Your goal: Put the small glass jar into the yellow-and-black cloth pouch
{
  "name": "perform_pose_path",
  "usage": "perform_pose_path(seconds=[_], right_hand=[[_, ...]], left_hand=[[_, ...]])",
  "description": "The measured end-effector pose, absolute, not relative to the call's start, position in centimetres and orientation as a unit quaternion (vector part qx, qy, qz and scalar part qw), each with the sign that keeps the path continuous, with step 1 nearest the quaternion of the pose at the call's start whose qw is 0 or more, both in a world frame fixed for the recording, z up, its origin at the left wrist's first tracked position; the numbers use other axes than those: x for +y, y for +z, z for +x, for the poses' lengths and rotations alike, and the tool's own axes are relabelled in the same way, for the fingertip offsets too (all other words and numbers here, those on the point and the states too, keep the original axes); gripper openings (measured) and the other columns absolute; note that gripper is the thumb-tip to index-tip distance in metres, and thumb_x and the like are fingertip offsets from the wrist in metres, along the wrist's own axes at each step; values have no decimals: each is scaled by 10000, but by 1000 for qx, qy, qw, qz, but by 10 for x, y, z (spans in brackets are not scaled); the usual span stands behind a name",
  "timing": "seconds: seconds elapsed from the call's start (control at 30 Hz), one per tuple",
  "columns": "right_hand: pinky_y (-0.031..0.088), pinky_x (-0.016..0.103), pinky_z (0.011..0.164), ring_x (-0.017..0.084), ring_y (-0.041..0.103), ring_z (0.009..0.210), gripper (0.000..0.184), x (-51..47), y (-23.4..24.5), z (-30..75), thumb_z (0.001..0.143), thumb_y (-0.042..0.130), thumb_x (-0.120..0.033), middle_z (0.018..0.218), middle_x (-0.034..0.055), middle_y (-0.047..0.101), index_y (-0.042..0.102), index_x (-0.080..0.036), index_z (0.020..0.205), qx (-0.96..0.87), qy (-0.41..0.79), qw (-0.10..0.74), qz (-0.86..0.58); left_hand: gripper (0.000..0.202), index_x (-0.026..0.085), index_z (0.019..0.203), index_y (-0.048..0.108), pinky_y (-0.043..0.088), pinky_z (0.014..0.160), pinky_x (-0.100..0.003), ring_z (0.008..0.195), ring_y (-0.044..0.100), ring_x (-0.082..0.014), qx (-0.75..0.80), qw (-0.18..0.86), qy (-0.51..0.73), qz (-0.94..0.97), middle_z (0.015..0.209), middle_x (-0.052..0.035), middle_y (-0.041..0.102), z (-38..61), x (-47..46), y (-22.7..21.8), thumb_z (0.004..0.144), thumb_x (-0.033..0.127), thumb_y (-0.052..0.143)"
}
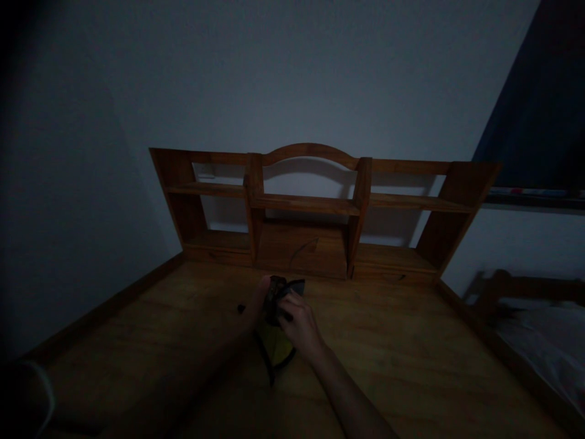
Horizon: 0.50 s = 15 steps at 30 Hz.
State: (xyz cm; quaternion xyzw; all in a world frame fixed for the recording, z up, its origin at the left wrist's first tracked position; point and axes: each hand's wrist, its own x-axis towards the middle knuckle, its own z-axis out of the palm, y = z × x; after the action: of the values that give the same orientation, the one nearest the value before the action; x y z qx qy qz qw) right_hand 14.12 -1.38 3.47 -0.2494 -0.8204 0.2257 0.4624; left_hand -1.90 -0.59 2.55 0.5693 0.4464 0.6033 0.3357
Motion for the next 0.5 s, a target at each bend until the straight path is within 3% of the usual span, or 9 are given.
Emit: perform_pose_path(seconds=[0.1,0.27,0.5], right_hand=[[490,306,825,206,613,936,202,-17,41,138,771,593,-46,941,49,663,703,-202,837,-784,301,480,-254],[459,272,721,186,596,804,90,-19,50,138,722,666,-110,823,20,643,710,-183,751,-728,385,494,-280],[449,263,726,176,578,793,39,-15,48,139,717,695,-154,829,13,644,702,-174,751,-723,377,505,-284]], left_hand=[[436,225,1217,530,407,1062,-401,1141,562,-215,441,326,598,584,1185,-72,615,-14,-14,34,974,527,328],[446,266,1344,430,342,1114,-406,1260,493,-223,437,264,595,621,1342,-72,527,-9,-26,45,951,476,450],[464,265,1349,413,367,1089,-388,1232,512,-219,411,267,583,648,1333,-72,525,-8,-30,52,924,403,535]])
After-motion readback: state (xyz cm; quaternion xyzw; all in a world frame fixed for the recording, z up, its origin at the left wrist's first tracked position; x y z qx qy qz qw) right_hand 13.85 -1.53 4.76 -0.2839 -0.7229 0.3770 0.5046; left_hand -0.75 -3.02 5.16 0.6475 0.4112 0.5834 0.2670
